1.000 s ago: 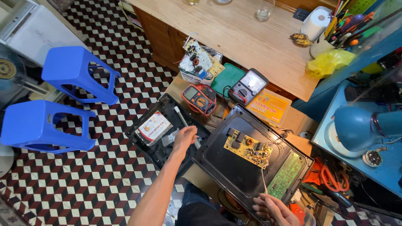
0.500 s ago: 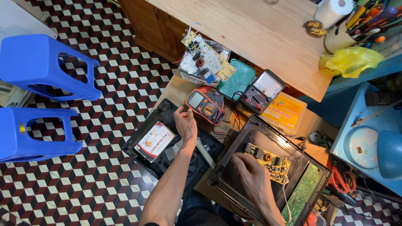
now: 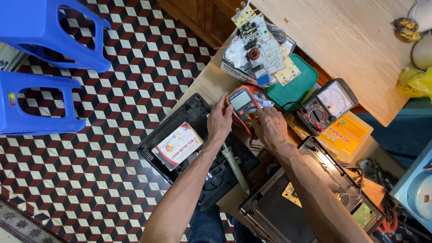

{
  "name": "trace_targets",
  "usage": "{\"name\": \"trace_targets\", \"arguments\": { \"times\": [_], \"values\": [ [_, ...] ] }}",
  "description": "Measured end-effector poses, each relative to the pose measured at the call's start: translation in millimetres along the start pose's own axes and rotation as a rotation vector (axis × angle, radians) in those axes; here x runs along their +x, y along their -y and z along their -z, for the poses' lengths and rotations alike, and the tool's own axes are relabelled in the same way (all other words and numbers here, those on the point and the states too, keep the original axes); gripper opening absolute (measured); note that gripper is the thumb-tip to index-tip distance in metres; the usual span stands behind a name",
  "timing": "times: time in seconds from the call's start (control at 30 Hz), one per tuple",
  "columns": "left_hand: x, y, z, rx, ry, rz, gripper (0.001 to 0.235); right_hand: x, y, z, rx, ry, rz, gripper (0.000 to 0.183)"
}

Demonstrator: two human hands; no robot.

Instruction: The person opens the casing of an induction cooktop, exposes the internal circuit boards, and uses a multimeter to test electrical continuity on the control board. The person then plugs in the device and moves it to another location.

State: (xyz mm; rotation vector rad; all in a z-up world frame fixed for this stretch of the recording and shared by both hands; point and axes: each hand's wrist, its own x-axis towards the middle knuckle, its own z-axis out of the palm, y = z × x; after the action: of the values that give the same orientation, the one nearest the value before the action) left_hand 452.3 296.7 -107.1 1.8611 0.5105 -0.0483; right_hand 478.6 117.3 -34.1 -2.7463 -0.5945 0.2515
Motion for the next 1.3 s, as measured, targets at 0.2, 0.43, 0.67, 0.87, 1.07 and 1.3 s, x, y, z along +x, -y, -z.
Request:
{"name": "trace_targets", "arguments": {
  "times": [0.2,0.43,0.67,0.87,1.07,1.3],
  "values": [
    [38.9,2.2,-16.7,0.169,0.127,-0.09,0.05,5.8,-10.3,-11.1,0.044,0.017,-0.048,0.022],
    [47.6,9.7,-10.4,0.112,0.181,-0.206,0.051,14.0,-16.5,-11.0,-0.162,0.007,0.343,0.026],
    [51.4,-4.0,-9.0,0.233,0.265,-0.147,0.048,31.6,-19.3,18.7,-0.278,0.306,0.638,0.014],
    [52.5,-1.9,-6.4,0.172,0.245,-0.192,0.046,51.5,-18.0,28.9,-0.29,0.319,0.898,0.018],
    [53.7,-3.3,-6.9,0.191,0.197,-0.298,0.047,56.7,-14.3,34.0,-0.232,0.4,0.921,0.015],
    [7.6,15.5,1.3,-0.034,0.102,-0.121,0.045,30.4,1.6,56.6,-0.109,0.152,0.522,0.03]
  ]
}}
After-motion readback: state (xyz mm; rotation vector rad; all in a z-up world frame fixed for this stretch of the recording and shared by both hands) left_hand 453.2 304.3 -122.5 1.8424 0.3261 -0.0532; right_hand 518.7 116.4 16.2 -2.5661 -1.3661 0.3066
